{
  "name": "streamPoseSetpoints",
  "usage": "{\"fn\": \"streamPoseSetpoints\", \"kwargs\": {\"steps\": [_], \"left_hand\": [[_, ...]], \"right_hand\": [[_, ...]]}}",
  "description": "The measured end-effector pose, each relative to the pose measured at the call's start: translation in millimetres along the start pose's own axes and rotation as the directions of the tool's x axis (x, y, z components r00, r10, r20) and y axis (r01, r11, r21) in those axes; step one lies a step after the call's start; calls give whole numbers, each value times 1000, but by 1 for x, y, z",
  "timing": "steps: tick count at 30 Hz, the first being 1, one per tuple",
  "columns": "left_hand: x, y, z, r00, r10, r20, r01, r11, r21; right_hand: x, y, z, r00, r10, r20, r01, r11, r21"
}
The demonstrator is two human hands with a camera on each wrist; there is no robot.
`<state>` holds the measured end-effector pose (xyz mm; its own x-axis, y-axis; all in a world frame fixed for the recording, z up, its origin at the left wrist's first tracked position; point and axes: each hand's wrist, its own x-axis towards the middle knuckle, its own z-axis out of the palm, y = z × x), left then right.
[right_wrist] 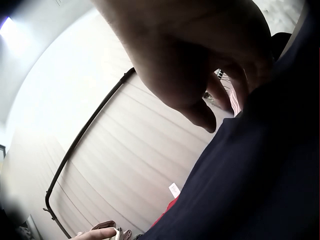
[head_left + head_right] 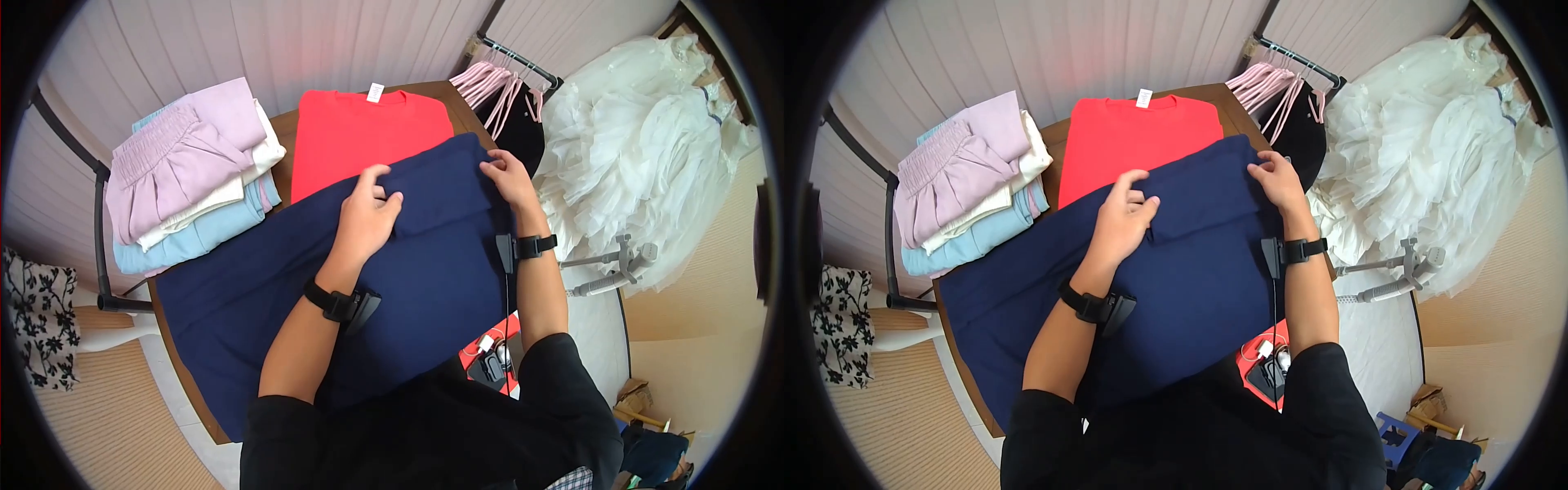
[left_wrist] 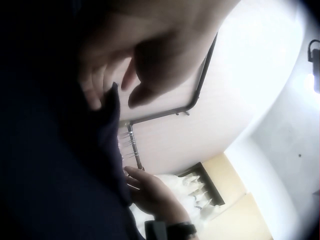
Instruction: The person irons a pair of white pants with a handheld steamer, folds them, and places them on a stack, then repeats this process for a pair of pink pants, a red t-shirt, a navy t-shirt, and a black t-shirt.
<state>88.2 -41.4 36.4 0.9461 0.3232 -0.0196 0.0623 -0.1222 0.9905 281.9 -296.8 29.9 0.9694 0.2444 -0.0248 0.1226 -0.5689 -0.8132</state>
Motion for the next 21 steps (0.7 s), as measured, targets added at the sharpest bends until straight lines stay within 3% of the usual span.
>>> {"fn": "streamPoseSetpoints", "kwargs": {"steps": [1, 2, 6, 9, 12, 19, 21], "left_hand": [[-2, 7, -4, 995, -30, 93, 23, 997, 75], [-1, 4, -2, 994, 5, 111, -19, 991, 130], [-1, 4, -2, 993, -49, 110, 29, 985, 171], [1, 2, -4, 994, -78, 75, 72, 993, 91], [0, 4, -3, 987, -87, 133, 66, 986, 154], [3, -5, -8, 971, -69, 228, 38, 990, 136], [1, 1, -10, 968, -65, 243, 27, 987, 156]], "right_hand": [[-2, 1, 2, 1000, -22, -7, 21, 995, -99], [-3, 2, 1, 999, -1, 38, 5, 996, -93], [6, 1, -4, 995, -19, 94, 32, 991, -133], [7, -15, -6, 995, -72, 70, 85, 975, -207], [-5, -42, 7, 991, -105, 86, 124, 957, -262], [12, -35, 10, 987, -73, 141, 117, 934, -337], [13, -34, 15, 983, -160, 89, 181, 924, -337]]}}
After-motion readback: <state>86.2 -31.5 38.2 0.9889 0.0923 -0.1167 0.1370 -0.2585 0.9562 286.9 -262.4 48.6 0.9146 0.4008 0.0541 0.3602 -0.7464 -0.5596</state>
